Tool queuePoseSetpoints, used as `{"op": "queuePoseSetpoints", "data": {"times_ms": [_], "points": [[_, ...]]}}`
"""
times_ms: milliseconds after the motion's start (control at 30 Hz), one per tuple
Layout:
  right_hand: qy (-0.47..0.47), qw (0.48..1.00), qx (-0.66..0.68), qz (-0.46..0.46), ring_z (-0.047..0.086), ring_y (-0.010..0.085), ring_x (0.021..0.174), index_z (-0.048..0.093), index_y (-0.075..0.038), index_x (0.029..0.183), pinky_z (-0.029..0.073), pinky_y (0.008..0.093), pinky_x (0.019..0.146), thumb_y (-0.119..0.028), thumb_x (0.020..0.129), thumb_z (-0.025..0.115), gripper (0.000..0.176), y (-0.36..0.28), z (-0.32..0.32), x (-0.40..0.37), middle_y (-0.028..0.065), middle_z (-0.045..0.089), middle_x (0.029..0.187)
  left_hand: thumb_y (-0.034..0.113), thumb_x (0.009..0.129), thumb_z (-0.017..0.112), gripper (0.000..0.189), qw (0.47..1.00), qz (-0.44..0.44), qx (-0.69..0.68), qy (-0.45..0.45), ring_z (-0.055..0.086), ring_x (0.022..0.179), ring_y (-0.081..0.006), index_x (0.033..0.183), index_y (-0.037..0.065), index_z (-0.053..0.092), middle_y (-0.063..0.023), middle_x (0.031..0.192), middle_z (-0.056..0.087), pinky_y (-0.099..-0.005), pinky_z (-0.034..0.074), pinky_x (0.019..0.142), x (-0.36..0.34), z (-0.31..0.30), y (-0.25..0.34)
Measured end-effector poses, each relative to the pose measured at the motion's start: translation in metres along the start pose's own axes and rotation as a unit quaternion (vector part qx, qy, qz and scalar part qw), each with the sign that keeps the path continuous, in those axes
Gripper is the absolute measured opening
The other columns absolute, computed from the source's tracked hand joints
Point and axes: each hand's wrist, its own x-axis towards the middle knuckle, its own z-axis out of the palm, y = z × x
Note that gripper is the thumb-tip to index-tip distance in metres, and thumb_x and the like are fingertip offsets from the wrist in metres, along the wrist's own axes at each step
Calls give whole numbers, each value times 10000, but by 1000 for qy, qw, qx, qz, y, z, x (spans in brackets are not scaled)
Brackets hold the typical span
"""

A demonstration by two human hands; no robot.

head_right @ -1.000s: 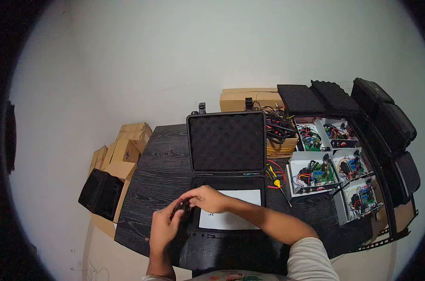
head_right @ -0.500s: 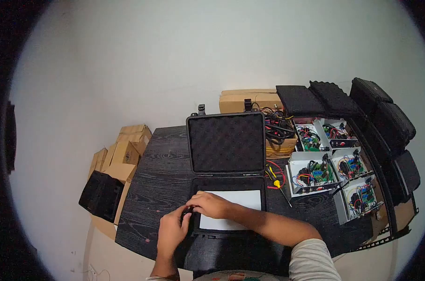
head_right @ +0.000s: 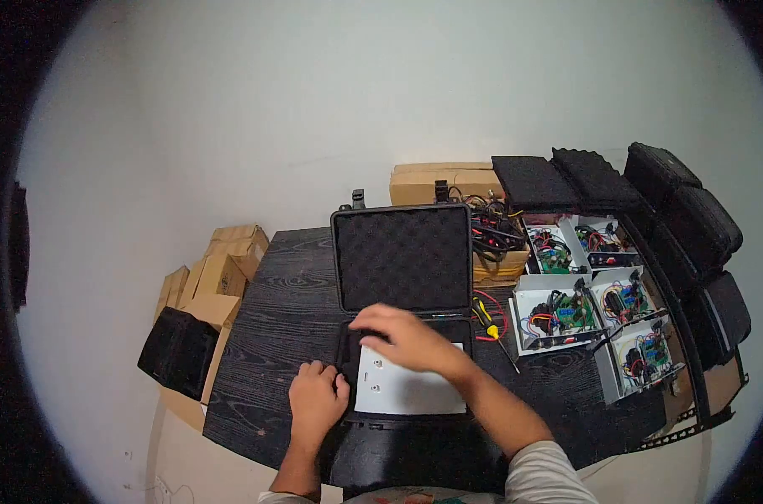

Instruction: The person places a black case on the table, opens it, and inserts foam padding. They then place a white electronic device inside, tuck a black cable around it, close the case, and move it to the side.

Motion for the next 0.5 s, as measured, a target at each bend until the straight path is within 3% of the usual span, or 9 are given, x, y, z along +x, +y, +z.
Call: {"op": "queuePoseSetpoints", "data": {"times_ms": [67,133,333,500], "points": [[47,993,55,89,711,236,1055,730,-15,1231,564,360,932,-95,988,708,256,-18,-30,-5,134,710,1220,161,884,682,111,1000,8,13,-13,651,860,-342,887,59,727,-120,875,678,-485,530,738,2,3,0],[130,984,82,87,710,161,991,757,-20,1182,567,302,863,-67,986,715,206,-19,-46,-20,102,743,1170,162,897,685,113,1000,12,2,-3,657,854,-336,925,59,722,-117,868,678,-486,519,732,2,6,1],[179,978,51,92,725,168,979,764,-15,1157,566,308,872,-73,983,717,189,-22,-89,-49,108,766,1108,197,956,672,139,999,23,0,-39,669,847,-315,981,62,698,-119,883,708,-471,489,753,-1,7,2],[235,957,125,112,726,162,1017,743,20,1174,570,311,910,-81,1023,693,189,-20,-105,-65,90,771,1098,195,956,677,140,999,3,20,-29,654,906,-310,930,57,679,-127,920,705,-464,450,800,0,7,5]]}}
